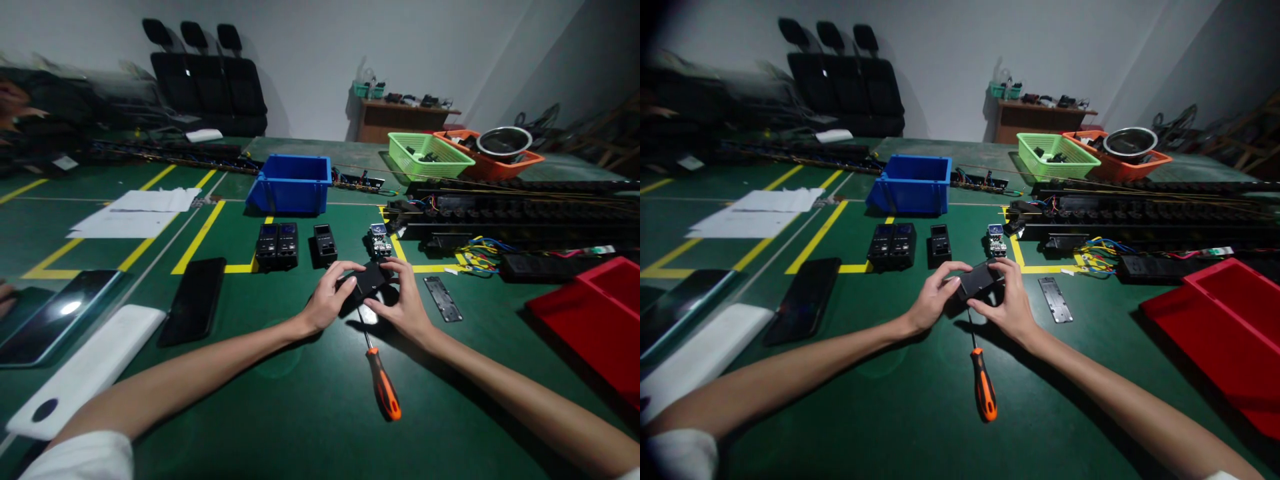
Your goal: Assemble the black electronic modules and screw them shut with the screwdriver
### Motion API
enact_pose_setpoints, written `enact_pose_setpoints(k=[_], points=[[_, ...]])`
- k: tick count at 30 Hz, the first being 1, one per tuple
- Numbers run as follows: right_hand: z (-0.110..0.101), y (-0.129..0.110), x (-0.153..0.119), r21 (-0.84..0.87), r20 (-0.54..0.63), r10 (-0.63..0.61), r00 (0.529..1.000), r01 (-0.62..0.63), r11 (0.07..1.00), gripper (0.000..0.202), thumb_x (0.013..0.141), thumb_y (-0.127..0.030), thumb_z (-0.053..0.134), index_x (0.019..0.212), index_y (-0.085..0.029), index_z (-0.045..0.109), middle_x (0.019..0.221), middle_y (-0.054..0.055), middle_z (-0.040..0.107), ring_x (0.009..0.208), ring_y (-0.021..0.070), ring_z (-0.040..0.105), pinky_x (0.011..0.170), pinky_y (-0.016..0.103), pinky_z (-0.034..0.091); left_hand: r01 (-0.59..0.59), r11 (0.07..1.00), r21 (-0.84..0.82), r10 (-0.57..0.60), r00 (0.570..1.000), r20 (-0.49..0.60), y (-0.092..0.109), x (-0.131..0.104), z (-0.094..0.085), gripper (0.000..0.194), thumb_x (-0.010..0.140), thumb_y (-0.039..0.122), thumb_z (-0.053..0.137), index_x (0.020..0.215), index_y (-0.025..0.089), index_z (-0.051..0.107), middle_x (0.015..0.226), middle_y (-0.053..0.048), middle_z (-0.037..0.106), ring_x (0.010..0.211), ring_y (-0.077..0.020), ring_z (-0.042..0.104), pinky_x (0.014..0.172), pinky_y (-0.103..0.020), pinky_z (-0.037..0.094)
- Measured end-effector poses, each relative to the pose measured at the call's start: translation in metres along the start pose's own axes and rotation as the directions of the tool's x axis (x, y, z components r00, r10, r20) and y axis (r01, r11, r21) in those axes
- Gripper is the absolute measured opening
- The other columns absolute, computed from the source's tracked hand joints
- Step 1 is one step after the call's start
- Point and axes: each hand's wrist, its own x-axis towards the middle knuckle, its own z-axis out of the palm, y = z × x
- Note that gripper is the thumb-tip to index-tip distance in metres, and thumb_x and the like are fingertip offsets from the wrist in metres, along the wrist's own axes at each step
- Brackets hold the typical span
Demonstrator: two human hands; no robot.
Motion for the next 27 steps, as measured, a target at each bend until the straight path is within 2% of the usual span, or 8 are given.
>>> enact_pose_setpoints(k=[3, 7, 9, 12, 14, 19, 23, 27], points=[[0.000, 0.000, 0.000, 0.037, -0.010, 0.002, 1.000, -0.002, 0.999, 0.073, 0.066, -0.046, 0.081, 0.123, -0.024, 0.041, 0.132, 0.014, 0.039, 0.124, 0.0303, 0.044, 0.091, 0.047, 0.050, -0.034, 0.999, -0.019, 0.034, 0.999, 0.002, -0.002, 0.002, 0.000, 0.030, 0.095, 0.038, 0.048, 0.113, 0.019, 0.062, 0.119, -0.010, 0.055, 0.117, -0.0228, 0.052, 0.100, -0.036, 0.045], [-0.001, -0.001, -0.001, 0.057, -0.005, 0.009, 1.000, -0.009, 0.998, 0.074, 0.064, -0.044, 0.082, 0.121, -0.024, 0.039, 0.134, 0.015, 0.038, 0.125, 0.0312, 0.044, 0.093, 0.048, 0.050, -0.081, 0.997, -0.017, 0.081, 0.996, 0.028, -0.007, 0.003, 0.002, 0.031, 0.085, 0.036, 0.066, 0.112, 0.021, 0.064, 0.123, -0.010, 0.053, 0.122, -0.0246, 0.049, 0.105, -0.039, 0.042], [0.000, -0.002, -0.002, 0.094, 0.015, 0.011, 1.000, -0.013, 0.995, 0.073, 0.066, -0.040, 0.081, 0.122, -0.024, 0.038, 0.138, 0.015, 0.037, 0.129, 0.0313, 0.042, 0.095, 0.048, 0.049, -0.057, 0.997, -0.061, 0.060, 0.996, 0.059, -0.008, 0.002, 0.003, 0.044, 0.080, 0.034, 0.072, 0.121, 0.023, 0.060, 0.130, -0.011, 0.050, 0.125, -0.0261, 0.049, 0.105, -0.040, 0.043], [0.000, -0.003, -0.004, 0.162, 0.046, 0.004, 0.999, -0.011, 0.987, 0.074, 0.068, -0.034, 0.078, 0.126, -0.024, 0.034, 0.142, 0.016, 0.033, 0.134, 0.0309, 0.038, 0.096, 0.047, 0.050, 0.047, 0.980, -0.195, -0.019, 0.990, 0.141, -0.007, 0.001, 0.003, 0.069, 0.077, 0.032, 0.076, 0.138, 0.026, 0.044, 0.141, -0.011, 0.045, 0.127, -0.0271, 0.049, 0.105, -0.041, 0.044], [-0.001, -0.005, -0.004, 0.194, 0.069, -0.013, 0.998, 0.000, 0.981, 0.075, 0.067, -0.031, 0.078, 0.128, -0.024, 0.033, 0.144, 0.017, 0.031, 0.135, 0.0310, 0.036, 0.095, 0.047, 0.051, 0.100, 0.953, -0.286, -0.048, 0.982, 0.181, -0.006, 0.002, 0.003, 0.077, 0.077, 0.034, 0.076, 0.143, 0.025, 0.037, 0.146, -0.012, 0.041, 0.129, -0.0277, 0.048, 0.106, -0.040, 0.044], [-0.003, -0.008, -0.005, 0.219, 0.140, -0.089, 0.986, 0.057, 0.974, 0.081, 0.067, -0.027, 0.076, 0.133, -0.027, 0.030, 0.149, 0.016, 0.026, 0.139, 0.0322, 0.031, 0.095, 0.049, 0.052, 0.214, 0.904, -0.371, -0.150, 0.970, 0.193, -0.009, 0.008, 0.001, 0.068, 0.086, 0.046, 0.063, 0.143, 0.020, 0.036, 0.139, -0.016, 0.049, 0.125, -0.0291, 0.052, 0.098, -0.042, 0.050], [-0.003, -0.007, -0.005, 0.164, 0.138, -0.135, 0.981, 0.112, 0.980, 0.086, 0.067, -0.028, 0.077, 0.138, -0.027, 0.029, 0.149, 0.015, 0.027, 0.141, 0.0334, 0.028, 0.102, 0.055, 0.046, 0.181, 0.922, -0.342, -0.153, 0.982, 0.107, -0.014, 0.009, 0.001, 0.064, 0.081, 0.041, 0.071, 0.135, 0.018, 0.045, 0.135, -0.015, 0.052, 0.125, -0.0284, 0.051, 0.098, -0.040, 0.051], [-0.003, -0.005, -0.005, 0.124, 0.115, -0.155, 0.981, 0.141, 0.982, 0.089, 0.066, -0.033, 0.079, 0.139, -0.027, 0.030, 0.148, 0.015, 0.029, 0.139, 0.0334, 0.030, 0.107, 0.058, 0.041, 0.192, 0.911, -0.365, -0.164, 0.981, 0.107, -0.015, 0.008, 0.001, 0.063, 0.081, 0.038, 0.071, 0.136, 0.019, 0.046, 0.138, -0.014, 0.049, 0.119, -0.0266, 0.056, 0.099, -0.041, 0.051]])
